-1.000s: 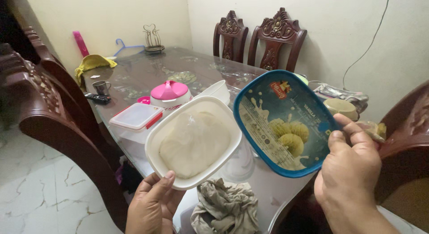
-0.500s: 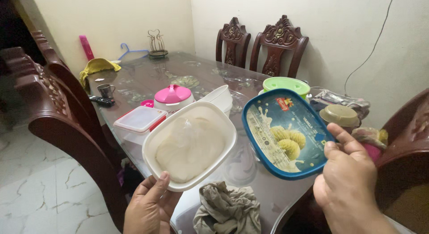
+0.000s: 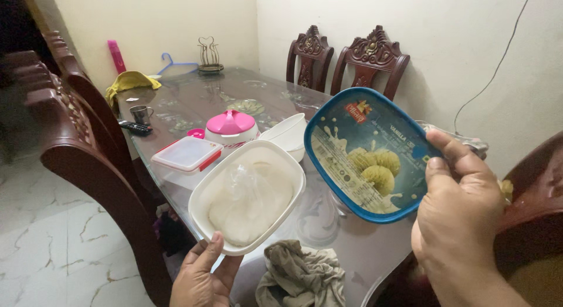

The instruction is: The person opens and closes several plastic containers on a dining table, wipes a blue lid with a cloth, and stacks the containers. The person handles multiple containers and lids, wiping and arranging them on the table.

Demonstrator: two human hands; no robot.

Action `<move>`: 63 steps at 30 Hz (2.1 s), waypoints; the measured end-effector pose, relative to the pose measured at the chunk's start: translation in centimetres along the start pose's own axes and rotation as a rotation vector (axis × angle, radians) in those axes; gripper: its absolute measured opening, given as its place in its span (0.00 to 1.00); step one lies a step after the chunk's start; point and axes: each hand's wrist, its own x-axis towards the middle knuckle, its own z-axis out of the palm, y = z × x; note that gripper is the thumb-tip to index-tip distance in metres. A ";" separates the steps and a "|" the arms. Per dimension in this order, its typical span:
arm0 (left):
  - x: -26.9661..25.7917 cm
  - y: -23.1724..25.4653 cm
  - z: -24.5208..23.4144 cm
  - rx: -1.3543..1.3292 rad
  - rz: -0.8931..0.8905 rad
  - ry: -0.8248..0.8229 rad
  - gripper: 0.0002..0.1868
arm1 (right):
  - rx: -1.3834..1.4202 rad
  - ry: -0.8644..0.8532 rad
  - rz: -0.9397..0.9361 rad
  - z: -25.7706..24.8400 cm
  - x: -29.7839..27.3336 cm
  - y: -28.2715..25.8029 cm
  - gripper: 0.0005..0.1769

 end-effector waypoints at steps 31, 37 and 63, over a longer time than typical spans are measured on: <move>0.9 3.0 2.5 0.014 0.146 -0.105 0.13 | 1.176 -0.114 1.600 -5.0 -1.0 12.2 0.40; 1.3 3.0 2.5 0.004 0.181 -0.165 0.13 | 1.160 -0.324 1.521 -5.9 -0.8 13.3 0.47; 4.5 1.9 0.8 -0.030 -0.027 -0.194 0.20 | -0.145 -0.328 0.076 0.9 3.3 1.4 0.14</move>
